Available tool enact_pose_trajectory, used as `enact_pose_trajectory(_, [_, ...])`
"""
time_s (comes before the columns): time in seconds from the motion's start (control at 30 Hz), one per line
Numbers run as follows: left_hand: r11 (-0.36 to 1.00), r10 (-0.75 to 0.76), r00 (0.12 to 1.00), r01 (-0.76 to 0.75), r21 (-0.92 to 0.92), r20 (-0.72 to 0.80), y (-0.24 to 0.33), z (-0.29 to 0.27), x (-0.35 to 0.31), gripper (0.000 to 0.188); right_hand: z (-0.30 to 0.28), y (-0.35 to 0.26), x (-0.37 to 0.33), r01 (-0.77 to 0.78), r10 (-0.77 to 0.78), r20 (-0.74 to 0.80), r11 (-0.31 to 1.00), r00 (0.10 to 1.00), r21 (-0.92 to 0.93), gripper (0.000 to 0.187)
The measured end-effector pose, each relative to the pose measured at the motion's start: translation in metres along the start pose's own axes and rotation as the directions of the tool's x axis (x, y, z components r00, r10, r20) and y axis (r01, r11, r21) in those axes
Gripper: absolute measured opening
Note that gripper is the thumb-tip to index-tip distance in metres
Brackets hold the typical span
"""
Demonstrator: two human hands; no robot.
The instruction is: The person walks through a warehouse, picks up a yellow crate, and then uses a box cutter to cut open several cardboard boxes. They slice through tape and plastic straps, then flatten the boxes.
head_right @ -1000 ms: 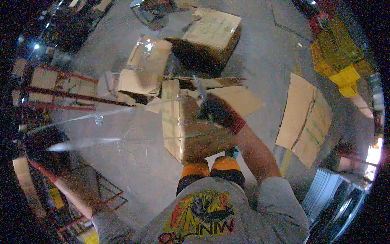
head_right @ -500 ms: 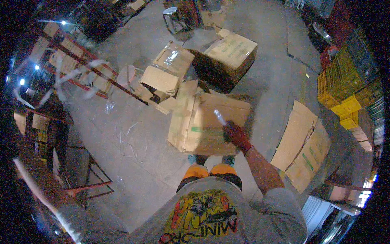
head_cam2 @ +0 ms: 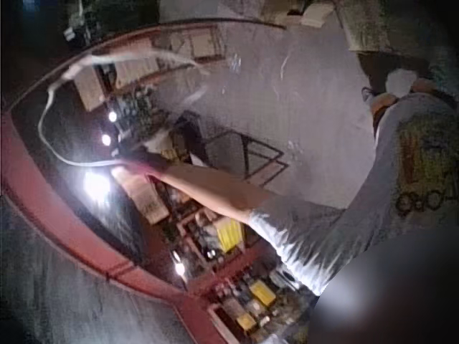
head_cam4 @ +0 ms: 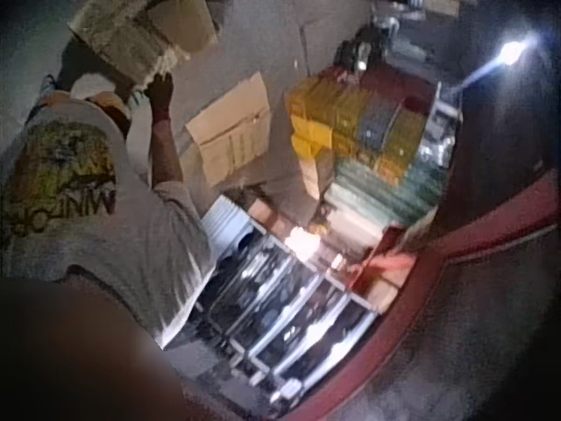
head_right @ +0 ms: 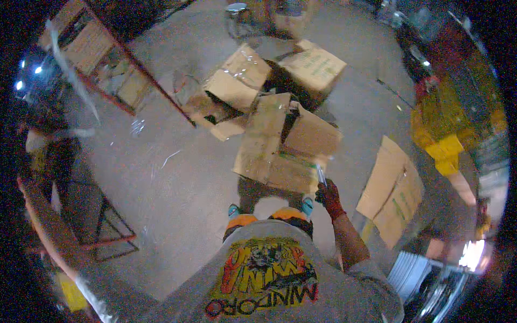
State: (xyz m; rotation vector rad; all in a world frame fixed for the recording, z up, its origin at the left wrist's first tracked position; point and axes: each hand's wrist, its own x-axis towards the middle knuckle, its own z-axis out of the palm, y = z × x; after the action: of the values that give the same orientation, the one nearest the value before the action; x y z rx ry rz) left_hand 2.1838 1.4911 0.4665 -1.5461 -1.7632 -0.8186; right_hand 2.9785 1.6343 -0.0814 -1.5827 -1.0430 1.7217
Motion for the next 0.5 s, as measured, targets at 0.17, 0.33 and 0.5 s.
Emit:
enact_pose_trajectory(0.17, [0.911, -0.412, 0.86, 0.397, 0.112, 0.302, -0.143, 0.101, -0.231, 0.035, 0.037, 0.0, -0.032, 0.076, -0.099, -0.097, 0.973, 0.99, -0.218, 0.027])
enact_pose_trajectory(0.33, [0.72, -0.654, 0.45, 0.617, 0.318, 0.608, -0.168, 0.16, -0.513, 0.037, 0.052, 0.031, -0.071, -0.034, 0.017, -0.182, 0.995, 0.983, -0.092, 0.029])
enact_pose_trajectory(0.5, [0.733, -0.48, 0.048, 0.571, 0.37, 0.876, -0.043, 0.184, -0.749, 0.041, 0.063, 0.066, -0.072, -0.301, 0.23, -0.233, 0.891, 0.945, -0.34, 0.033])
